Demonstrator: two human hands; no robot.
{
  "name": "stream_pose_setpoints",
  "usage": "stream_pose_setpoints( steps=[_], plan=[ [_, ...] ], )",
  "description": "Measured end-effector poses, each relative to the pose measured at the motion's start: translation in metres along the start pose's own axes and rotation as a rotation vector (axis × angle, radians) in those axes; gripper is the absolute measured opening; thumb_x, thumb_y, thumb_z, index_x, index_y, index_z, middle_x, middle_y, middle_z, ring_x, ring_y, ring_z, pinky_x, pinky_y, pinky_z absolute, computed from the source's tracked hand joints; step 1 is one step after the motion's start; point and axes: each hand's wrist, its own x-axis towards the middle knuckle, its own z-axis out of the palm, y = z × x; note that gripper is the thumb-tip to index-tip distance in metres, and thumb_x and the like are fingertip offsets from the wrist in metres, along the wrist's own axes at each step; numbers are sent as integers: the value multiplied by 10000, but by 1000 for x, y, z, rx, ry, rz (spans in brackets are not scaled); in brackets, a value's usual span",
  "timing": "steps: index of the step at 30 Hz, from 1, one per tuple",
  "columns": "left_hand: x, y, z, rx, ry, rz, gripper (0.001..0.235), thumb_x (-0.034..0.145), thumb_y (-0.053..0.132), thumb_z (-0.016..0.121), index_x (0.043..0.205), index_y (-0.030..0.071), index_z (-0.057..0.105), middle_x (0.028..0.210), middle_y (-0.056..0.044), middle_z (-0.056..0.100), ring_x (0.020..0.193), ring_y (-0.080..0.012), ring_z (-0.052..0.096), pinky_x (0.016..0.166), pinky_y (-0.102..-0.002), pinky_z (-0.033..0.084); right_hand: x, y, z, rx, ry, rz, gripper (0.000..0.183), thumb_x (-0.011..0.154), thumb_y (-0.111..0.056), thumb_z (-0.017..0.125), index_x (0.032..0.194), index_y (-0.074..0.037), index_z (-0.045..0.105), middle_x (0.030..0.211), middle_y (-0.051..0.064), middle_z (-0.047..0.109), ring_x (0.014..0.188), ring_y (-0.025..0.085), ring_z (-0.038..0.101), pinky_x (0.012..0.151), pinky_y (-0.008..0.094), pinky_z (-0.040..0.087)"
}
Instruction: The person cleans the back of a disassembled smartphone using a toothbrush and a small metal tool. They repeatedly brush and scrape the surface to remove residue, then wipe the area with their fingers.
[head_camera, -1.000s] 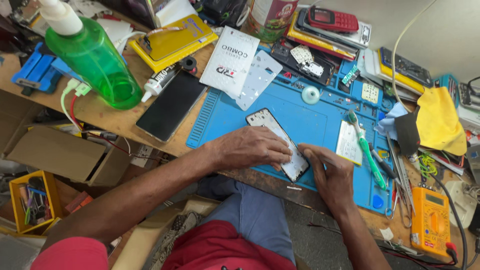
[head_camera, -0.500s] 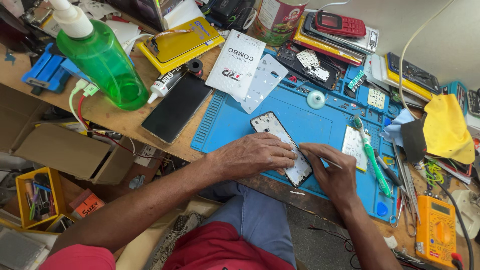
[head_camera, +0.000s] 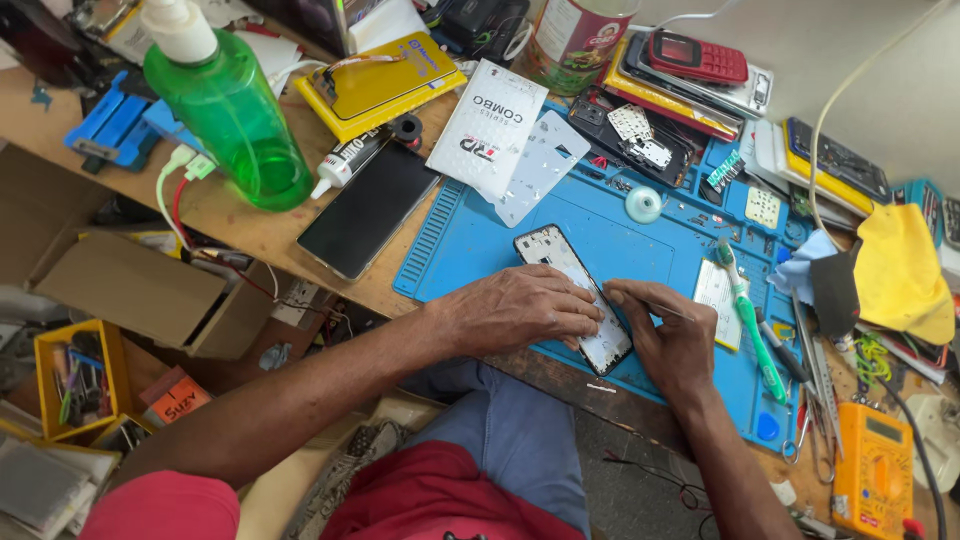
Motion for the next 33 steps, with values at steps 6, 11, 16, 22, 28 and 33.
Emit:
stream_pose_setpoints(
  steps=[6,11,16,22,28,33],
  plan=[
    [0,-3,0,32,8,64,340,967,321,634,1217,99,694,1312,-54,701,1313,-239,601,1084,-420,462,13,0,2,-61,18,-26,139,939,-40,744,1071,-33,787,989,107,796,875,151,772,781,286,599],
    [1,-2,1,40,24,47,336,971,332,633,1211,106,695,1292,-50,699,1306,-232,607,1105,-420,463,12,-3,6,-16,14,-30,152,937,-44,738,1081,-39,783,998,109,797,874,143,768,760,272,604],
    [-3,-1,1,-17,34,33,313,964,316,634,1193,113,702,1300,-49,702,1291,-232,619,1076,-419,474,18,-3,9,-42,17,-29,133,944,-31,739,1071,-30,781,985,112,796,875,147,775,764,285,598],
    [0,-4,-3,33,58,38,332,962,328,631,1192,100,705,1277,-56,710,1293,-247,617,1080,-426,470,28,2,11,21,19,-23,137,951,-41,736,1080,-26,779,980,108,803,861,141,769,752,267,602],
    [-1,-3,0,12,37,29,332,963,334,630,1187,103,714,1278,-59,712,1281,-250,618,1081,-429,469,16,3,12,41,10,9,164,936,-48,738,1090,-15,784,1004,115,800,870,147,773,750,263,609],
    [-1,-3,1,21,53,17,319,965,332,635,1177,110,721,1285,-64,710,1270,-255,622,1083,-433,476,18,2,10,123,-5,-20,177,943,-36,735,1116,-37,773,1049,124,791,947,182,777,836,285,637]
  ],
)
